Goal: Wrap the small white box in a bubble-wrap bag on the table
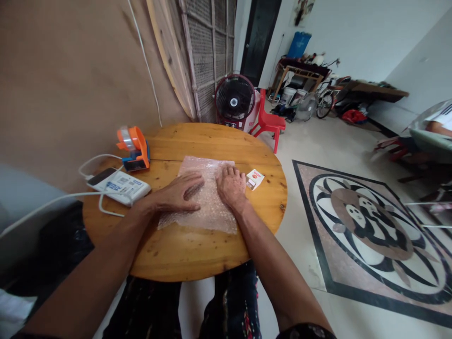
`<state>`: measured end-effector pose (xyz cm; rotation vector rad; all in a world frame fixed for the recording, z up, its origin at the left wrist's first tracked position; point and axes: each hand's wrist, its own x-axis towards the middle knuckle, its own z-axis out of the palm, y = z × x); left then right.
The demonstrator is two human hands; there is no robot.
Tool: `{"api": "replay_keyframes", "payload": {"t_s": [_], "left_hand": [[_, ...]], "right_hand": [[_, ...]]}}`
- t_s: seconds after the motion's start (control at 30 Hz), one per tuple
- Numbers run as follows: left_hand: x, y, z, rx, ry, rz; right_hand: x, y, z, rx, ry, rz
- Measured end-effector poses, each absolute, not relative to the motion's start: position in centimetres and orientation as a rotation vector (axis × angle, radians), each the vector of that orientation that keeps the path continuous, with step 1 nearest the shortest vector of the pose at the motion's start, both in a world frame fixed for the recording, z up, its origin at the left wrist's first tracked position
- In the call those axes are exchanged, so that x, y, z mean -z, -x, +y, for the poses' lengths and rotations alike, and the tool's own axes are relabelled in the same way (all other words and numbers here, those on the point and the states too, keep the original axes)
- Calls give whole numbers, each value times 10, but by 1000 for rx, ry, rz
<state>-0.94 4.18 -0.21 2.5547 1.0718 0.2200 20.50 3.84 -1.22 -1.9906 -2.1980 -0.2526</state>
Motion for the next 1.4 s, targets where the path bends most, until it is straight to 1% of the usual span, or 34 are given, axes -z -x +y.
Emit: {"api": "replay_keyframes", "payload": {"t_s": [0.2,0.47,0.6,0.7,0.77,1.03,1.23,1.4], "left_hand": [[-1,9,40,-102,-2552,1174],[2,9,39,-150,-2520,1176],[-2,8,38,-147,-2508,1196],[-5,6,37,-145,-2515,1182],[-5,6,38,-136,-2518,1171],[5,11,43,-120,-2533,1179],[7,11,43,-129,-2546,1200],[9,11,43,-115,-2508,1304]], "right_hand": [[11,-205,39,243,1980,-2198],[-2,-210,35,195,1961,-2217],[-19,-207,25,160,1691,-2287],[-24,-205,18,14,1445,-2458],[-22,-207,17,-87,1375,-2558],[-9,-225,27,-172,1678,-2522],[-8,-222,28,-118,1750,-2474],[-12,-226,28,-251,1776,-2482]]}}
